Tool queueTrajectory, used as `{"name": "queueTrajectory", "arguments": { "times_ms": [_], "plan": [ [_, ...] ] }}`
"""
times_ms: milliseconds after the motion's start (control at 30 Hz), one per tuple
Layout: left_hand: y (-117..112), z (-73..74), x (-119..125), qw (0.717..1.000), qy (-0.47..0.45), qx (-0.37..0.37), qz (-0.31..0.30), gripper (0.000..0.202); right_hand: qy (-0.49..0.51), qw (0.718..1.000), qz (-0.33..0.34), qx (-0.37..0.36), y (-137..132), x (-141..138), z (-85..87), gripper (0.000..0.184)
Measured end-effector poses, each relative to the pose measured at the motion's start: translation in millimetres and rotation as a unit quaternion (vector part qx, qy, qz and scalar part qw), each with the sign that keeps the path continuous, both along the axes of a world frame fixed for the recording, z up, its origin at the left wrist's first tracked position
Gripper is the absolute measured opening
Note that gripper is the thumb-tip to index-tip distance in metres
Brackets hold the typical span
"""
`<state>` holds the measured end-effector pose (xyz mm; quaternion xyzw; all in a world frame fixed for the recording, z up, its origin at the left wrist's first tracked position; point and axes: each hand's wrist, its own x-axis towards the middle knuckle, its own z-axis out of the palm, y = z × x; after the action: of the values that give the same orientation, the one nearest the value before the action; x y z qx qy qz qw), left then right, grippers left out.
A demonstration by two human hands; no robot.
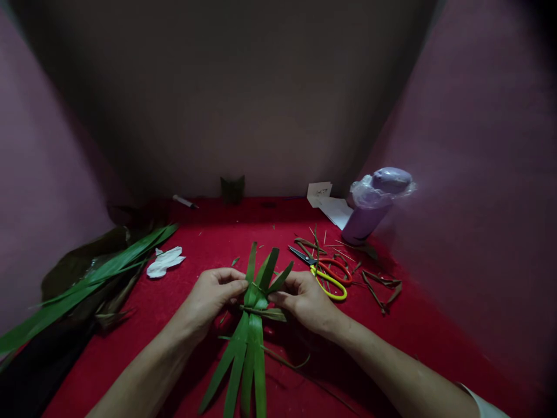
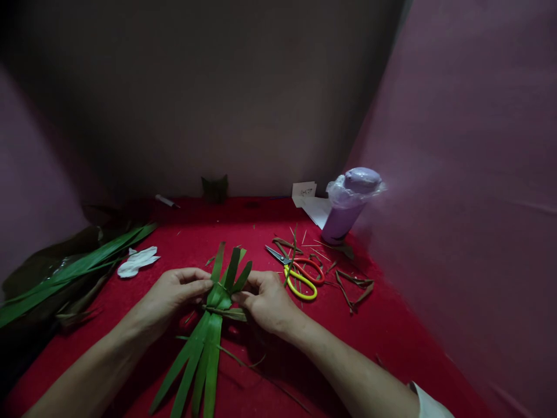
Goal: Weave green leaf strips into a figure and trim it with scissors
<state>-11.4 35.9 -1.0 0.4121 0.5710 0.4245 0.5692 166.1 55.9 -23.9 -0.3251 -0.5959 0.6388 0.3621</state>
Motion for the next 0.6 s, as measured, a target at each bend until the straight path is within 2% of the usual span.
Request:
{"name": "queueTrajectory", "arguments": {
  "times_ms": [233, 600],
  "plan": [
    [-0.1, -1.1, 0.1, 1.0, -0.006, 0.003, -0.002, 0.012, -0.013, 1.0, 0.003, -0.007, 0.5, 1.6, 1.6, 0.019],
    [0.9, 1.1, -0.3, 0.999, 0.012, 0.015, -0.027, 0.014, -0.04, 0.999, 0.0, 0.027, 2.1, 3.0, -3.7, 0.02]
  ]
}}
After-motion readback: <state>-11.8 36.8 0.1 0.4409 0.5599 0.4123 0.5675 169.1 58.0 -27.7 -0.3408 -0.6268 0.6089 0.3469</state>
